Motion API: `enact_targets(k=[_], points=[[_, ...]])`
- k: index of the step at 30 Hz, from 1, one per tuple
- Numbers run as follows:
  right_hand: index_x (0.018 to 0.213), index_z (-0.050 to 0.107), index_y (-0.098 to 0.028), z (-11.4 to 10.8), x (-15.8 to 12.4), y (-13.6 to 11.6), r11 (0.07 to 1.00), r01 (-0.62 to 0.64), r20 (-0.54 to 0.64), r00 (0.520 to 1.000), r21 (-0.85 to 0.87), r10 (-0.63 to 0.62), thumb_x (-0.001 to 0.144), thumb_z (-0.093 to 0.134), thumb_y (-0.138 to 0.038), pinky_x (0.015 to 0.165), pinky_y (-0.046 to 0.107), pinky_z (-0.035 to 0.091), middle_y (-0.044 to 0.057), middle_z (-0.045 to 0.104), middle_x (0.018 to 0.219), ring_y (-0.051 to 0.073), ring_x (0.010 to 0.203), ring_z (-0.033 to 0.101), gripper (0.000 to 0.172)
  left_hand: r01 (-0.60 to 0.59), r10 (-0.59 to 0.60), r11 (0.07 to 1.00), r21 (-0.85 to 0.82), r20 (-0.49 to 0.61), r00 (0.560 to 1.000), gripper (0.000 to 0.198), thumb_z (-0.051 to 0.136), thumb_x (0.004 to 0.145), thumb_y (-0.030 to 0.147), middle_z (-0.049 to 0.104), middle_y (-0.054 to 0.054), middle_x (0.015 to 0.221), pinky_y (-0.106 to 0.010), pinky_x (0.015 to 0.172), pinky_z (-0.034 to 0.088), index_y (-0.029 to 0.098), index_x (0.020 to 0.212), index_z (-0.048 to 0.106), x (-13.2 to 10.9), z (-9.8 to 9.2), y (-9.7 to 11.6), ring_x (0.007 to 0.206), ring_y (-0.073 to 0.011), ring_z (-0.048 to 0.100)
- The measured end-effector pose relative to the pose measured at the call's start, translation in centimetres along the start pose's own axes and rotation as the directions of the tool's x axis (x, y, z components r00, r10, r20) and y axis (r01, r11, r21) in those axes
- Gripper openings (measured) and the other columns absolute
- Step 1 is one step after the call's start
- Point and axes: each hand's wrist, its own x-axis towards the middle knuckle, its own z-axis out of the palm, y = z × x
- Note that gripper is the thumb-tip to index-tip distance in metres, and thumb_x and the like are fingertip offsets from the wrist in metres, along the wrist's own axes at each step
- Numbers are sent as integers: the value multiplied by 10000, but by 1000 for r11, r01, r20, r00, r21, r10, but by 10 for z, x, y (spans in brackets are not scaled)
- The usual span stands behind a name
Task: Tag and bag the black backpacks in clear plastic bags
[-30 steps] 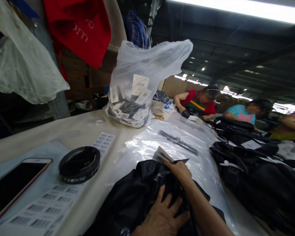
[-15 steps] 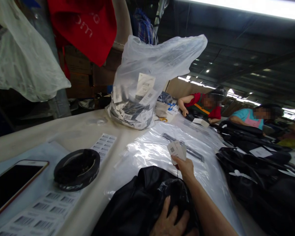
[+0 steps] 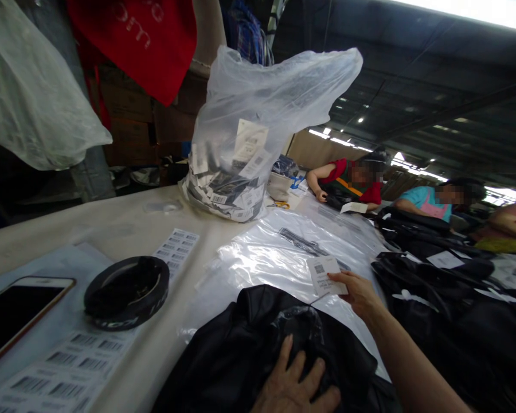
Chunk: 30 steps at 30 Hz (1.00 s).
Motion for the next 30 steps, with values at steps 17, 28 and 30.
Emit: enact_targets(k=[17, 28, 30], points=[[916, 602, -132, -24, -130, 52, 944, -203, 47, 979, 260, 197, 571, 776, -205, 453, 165, 461, 11, 682, 703, 126, 597, 620, 394, 322, -255, 750, -578, 196, 947, 562, 636, 793, 494, 501, -69, 1334, -562, 1125, 54, 260, 1280, 479, 3, -37, 8, 1255, -288, 407], [1005, 566, -118, -15, -177, 56, 922, -271, 173, 958, 276, 230, 673, 726, -337, 567, 234, 517, 83, 704, 769, 163, 623, 655, 429, 209, -651, -162, -964, 264, 712, 492, 501, 771, 586, 665, -81, 915, -350, 917, 415, 124, 878, 632, 19, -40, -3, 965, -250, 582], [961, 575, -106, -8, -184, 59, 932, -277, 181, 954, 235, 238, 676, 719, -356, 540, 224, 497, 84, 693, 725, 156, 583, 642, 406, 178, -680, -258, -950, 309, 665, 463, 582, 697, 560, 658, -79, 839, -347, 875, 424, 116, 820, 624, 18, -40, -5, 887, -238, 589]])
